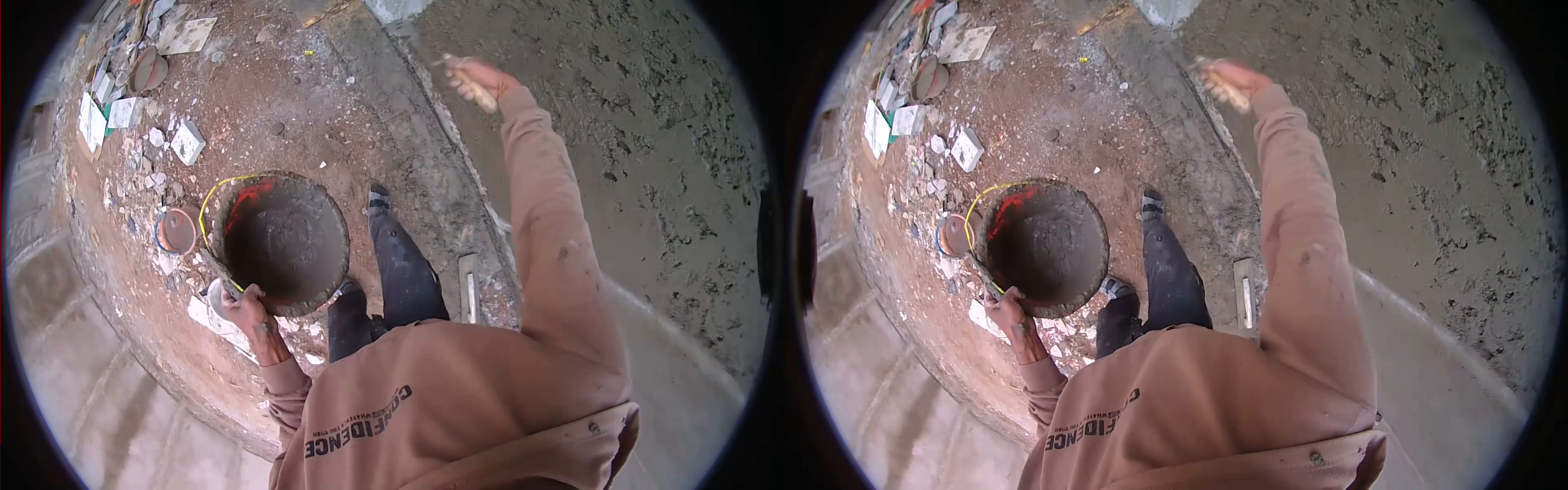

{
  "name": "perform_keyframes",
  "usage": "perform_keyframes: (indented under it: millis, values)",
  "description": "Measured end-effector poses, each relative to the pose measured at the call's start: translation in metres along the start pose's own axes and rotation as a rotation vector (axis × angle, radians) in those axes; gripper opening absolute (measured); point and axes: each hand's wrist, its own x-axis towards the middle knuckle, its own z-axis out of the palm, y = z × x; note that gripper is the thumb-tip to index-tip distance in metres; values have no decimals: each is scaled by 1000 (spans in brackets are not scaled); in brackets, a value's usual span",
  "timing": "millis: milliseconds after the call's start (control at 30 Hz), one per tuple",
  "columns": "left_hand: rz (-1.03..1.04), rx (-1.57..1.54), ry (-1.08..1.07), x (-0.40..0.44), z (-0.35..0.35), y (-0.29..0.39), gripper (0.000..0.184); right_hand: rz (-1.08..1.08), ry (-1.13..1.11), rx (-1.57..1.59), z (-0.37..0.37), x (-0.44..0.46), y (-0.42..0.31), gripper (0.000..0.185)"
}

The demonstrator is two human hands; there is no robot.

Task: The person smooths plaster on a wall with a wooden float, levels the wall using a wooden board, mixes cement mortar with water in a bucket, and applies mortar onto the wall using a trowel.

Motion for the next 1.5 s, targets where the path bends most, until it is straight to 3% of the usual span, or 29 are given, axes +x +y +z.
perform_keyframes:
  millis: [33,100,233,300,400,433,467,500,600,700,800,900,1000,1033,1100,1233,1300,1433,1500]
  values:
    - [-14,9,14,-4,-4,2,53,-178,260,93,-40,10,10,23]
    - [-27,-3,6,-8,-9,9,57,-418,479,-5,-60,-73,-2,31]
    - [-24,21,-24,-18,-30,8,57,-511,555,-349,43,-248,5,27]
    - [38,6,-79,-33,-42,16,61,-349,390,-662,95,-290,31,30]
    - [123,11,-201,-47,-74,17,63,-407,184,-1143,207,-299,96,48]
    - [150,19,-246,-50,-85,15,62,-484,74,-1230,240,-282,121,41]
    - [184,29,-252,-57,-94,19,58,-428,46,-1308,277,-263,152,31]
    - [217,37,-262,-68,-98,30,54,-703,113,-1369,302,-232,207,24]
    - [367,0,-336,-82,-116,33,55,-896,77,-1605,387,-211,291,19]
    - [482,64,-387,-81,-131,35,62,-978,261,-1500,405,-262,263,20]
    - [527,70,-420,-99,-131,60,67,-1265,627,-1597,406,-261,249,23]
    - [535,44,-512,-95,-124,65,68,-737,152,-1640,393,-216,263,29]
    - [481,-36,-520,-87,-114,51,65,-385,-280,-1593,400,-219,266,40]
    - [414,-85,-507,-89,-109,51,65,-392,-281,-1448,398,-224,267,47]
    - [776,79,-383,-60,-105,40,64,-557,-244,-1225,382,-220,284,45]
    - [301,-22,-347,-35,-98,29,65,-437,-151,-1437,360,-222,244,43]
    - [113,-113,-323,-35,-82,44,65,-529,-116,-1424,343,-214,228,41]
    - [88,-139,-243,-15,-56,39,66,-584,-86,-1392,321,-204,161,38]
    - [41,-93,-169,-13,-44,46,67,-773,-60,-1306,310,-194,128,40]
